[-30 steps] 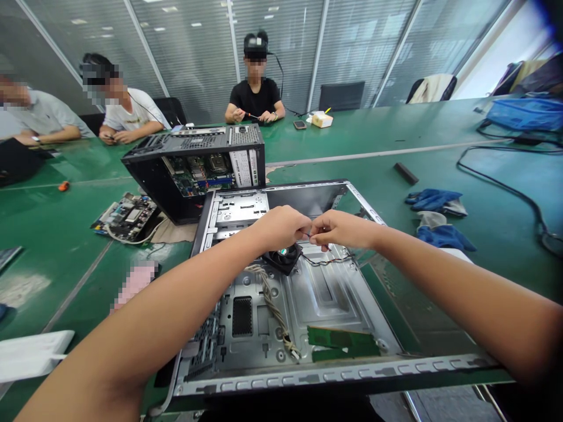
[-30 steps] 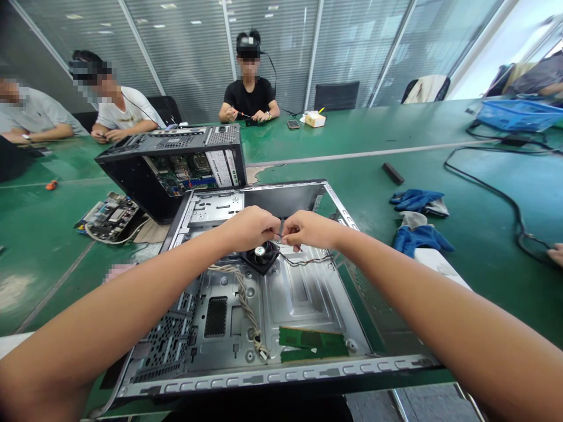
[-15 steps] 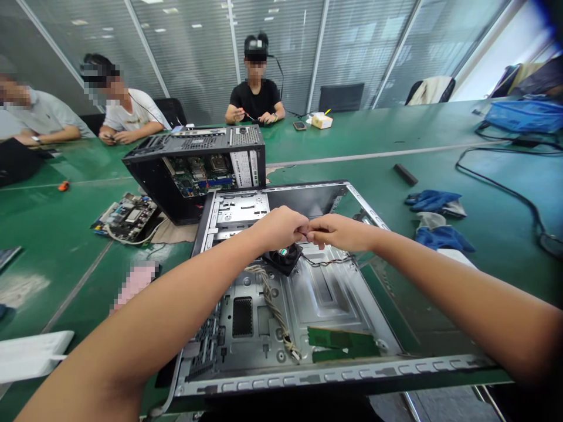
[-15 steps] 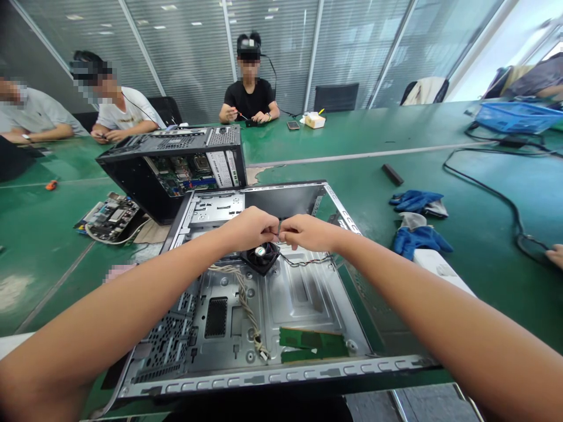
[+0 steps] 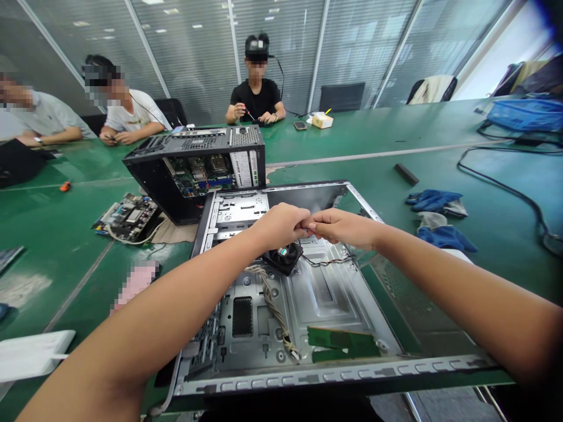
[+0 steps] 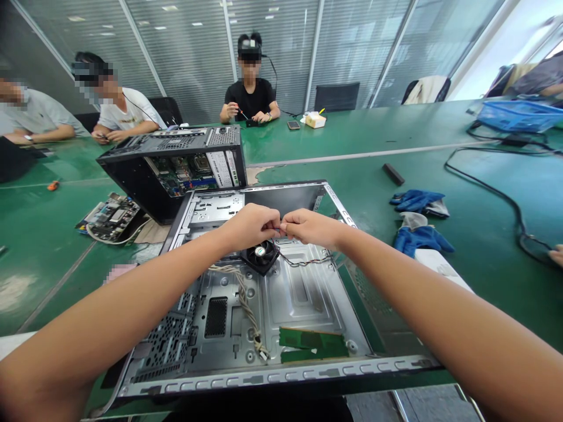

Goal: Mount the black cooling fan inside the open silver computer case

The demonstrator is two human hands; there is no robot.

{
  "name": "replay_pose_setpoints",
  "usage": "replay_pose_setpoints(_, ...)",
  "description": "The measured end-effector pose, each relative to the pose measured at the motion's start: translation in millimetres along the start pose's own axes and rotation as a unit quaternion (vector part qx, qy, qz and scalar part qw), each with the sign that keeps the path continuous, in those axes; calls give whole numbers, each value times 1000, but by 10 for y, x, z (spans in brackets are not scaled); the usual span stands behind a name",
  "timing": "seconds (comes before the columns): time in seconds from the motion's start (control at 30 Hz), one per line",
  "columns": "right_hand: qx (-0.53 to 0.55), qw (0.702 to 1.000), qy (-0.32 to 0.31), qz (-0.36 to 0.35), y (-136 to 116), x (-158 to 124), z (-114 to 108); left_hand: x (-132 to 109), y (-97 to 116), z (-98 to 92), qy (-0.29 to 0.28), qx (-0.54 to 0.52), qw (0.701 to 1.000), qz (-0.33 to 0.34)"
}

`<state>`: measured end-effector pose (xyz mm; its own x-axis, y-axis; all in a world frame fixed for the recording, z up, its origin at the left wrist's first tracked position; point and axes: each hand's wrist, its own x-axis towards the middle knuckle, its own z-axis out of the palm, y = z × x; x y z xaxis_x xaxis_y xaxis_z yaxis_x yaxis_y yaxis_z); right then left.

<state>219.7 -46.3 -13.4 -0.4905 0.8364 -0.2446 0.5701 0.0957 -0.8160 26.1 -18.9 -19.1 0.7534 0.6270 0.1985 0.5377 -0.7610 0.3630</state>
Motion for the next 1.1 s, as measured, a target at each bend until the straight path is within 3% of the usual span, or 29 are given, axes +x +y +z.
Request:
replay_pose_setpoints(0.6, -153, 984, 75, -47, 3, 29, -35, 32, 38, -14, -4, -63, 996, -68)
replay_pose_setpoints(0.8, -94, 994, 43, -18, -33, -1, -36, 19, 7, 26, -10, -5, 999, -48)
replay_pose_setpoints(1.0, -3, 1000, -29, 9, 7, -5, -11, 23, -5, 32, -43, -6, 999, -15)
replay_pose_setpoints(1.1, -9, 999, -27, 17, -6, -16, -19, 26, -18, 49, -46, -7, 999, 9)
